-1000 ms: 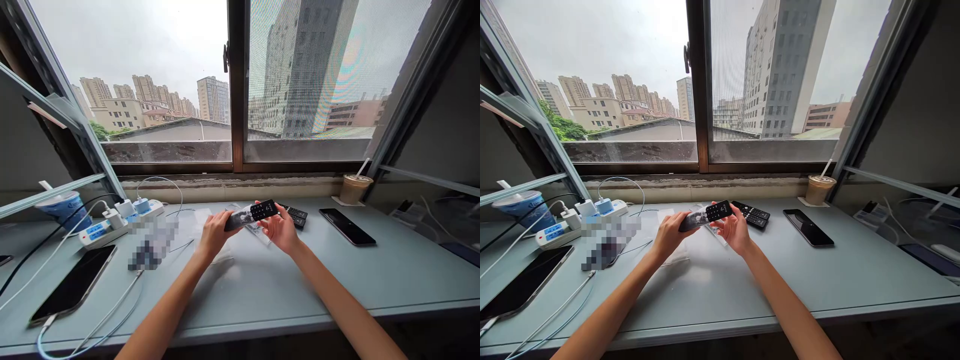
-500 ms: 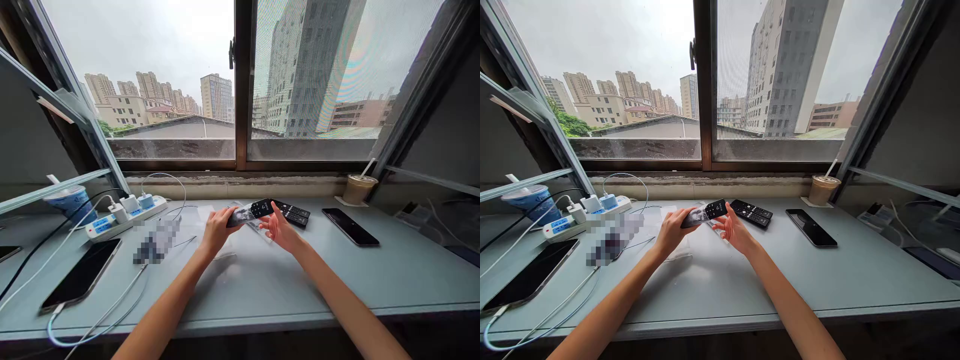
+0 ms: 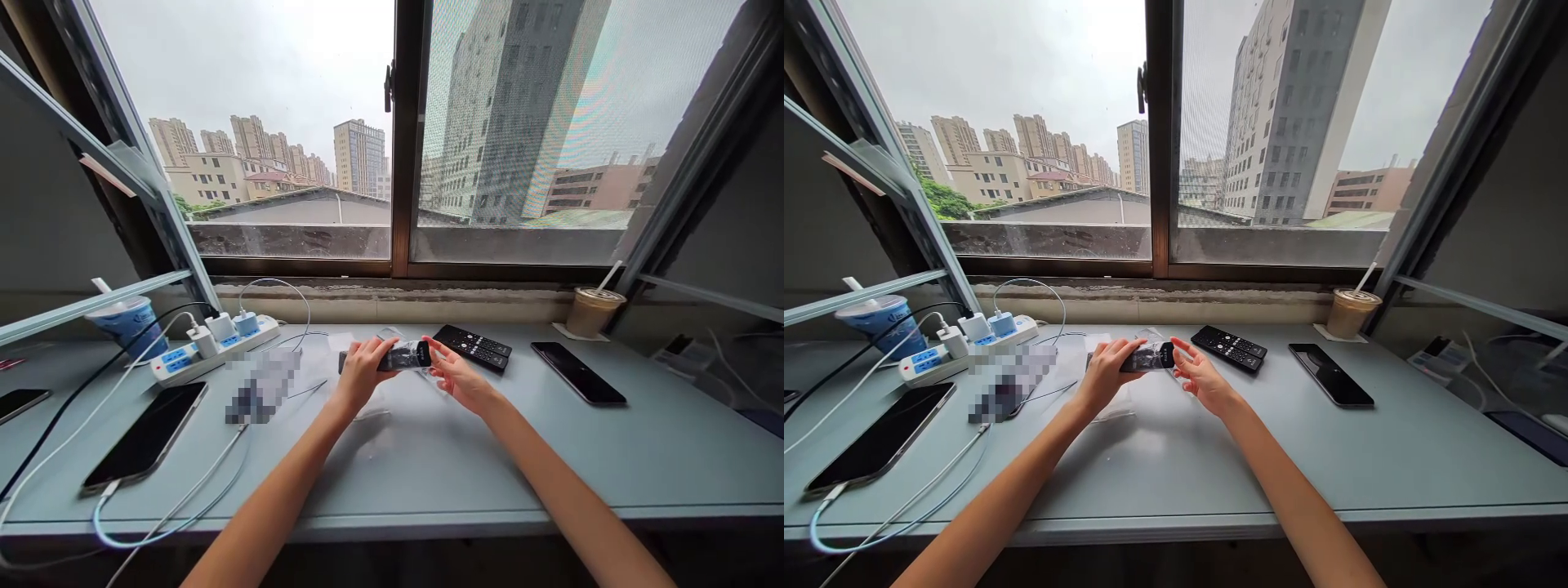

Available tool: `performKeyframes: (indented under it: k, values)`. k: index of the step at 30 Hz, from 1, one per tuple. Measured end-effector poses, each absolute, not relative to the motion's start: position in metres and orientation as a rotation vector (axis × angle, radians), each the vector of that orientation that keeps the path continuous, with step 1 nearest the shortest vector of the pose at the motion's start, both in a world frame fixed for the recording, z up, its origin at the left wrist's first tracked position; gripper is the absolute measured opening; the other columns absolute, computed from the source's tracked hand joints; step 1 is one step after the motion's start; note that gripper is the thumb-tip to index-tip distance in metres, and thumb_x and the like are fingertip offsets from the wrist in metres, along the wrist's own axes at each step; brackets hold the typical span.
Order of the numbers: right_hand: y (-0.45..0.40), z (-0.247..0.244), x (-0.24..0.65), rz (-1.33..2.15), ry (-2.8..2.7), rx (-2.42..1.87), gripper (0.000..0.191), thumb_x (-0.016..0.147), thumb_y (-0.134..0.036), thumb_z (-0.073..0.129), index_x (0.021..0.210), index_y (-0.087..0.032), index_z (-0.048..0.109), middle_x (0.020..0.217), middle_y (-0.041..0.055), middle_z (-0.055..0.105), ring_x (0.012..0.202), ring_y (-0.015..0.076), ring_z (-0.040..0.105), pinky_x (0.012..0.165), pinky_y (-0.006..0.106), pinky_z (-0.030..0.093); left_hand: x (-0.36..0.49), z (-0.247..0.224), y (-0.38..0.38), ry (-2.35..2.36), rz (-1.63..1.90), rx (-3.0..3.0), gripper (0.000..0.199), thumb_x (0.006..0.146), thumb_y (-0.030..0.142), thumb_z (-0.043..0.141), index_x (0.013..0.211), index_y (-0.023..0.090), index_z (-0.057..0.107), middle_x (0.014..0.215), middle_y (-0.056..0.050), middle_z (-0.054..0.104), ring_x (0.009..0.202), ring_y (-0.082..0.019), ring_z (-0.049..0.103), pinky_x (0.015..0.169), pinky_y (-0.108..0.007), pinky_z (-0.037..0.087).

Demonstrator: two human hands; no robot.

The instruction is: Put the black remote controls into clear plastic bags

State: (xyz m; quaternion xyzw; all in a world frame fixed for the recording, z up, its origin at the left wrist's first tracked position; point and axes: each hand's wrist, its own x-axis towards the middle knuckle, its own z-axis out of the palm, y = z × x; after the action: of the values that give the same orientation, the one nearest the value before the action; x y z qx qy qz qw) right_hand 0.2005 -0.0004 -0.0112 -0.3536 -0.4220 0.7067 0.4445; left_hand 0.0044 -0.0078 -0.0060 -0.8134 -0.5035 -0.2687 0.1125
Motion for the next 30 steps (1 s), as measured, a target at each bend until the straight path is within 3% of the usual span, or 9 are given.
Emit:
performKeyframes:
  k: [13, 21, 30]
  values:
    - [-0.003, -0.015, 0.198, 1.674, -1.315, -0.983, 0.056, 0.061, -0.043, 0.071, 0.112, -0.027, 0.052, 0.079, -0.0028, 0.056, 0.058, 0.0051, 0.044, 0.047, 0.017, 0.028, 0.012, -0.015, -0.009, -1.360, -0.711, -2.525, 0.045, 0.076, 0.041, 0.060, 0.116, 0.023, 0.049, 0.091, -0.001, 0.060, 0.084, -0.018, 0.055, 0.077, -0.030, 0.038]
    - [-0.001, -0.020, 0.197, 1.547, -1.428, -1.094, 0.057, 0.060, -0.044, 0.071, 0.110, -0.022, 0.053, 0.061, -0.0050, 0.053, 0.052, 0.0066, 0.043, 0.047, 0.020, 0.031, 0.014, -0.012, -0.010, -1.351, -0.636, -2.600, 0.042, 0.077, 0.040, 0.059, 0.114, 0.022, 0.051, 0.092, -0.002, 0.060, 0.084, -0.018, 0.056, 0.077, -0.031, 0.038]
    - [0.000, -0.022, 0.192, 1.495, -1.387, -1.051, 0.054, 0.056, -0.036, 0.073, 0.104, -0.017, 0.055, 0.056, -0.0065, 0.050, 0.046, 0.0053, 0.039, 0.043, 0.020, 0.030, 0.017, -0.013, -0.009, -1.383, -0.612, -2.667, 0.037, 0.074, 0.037, 0.063, 0.106, 0.021, 0.053, 0.094, -0.002, 0.061, 0.086, -0.019, 0.057, 0.080, -0.032, 0.038]
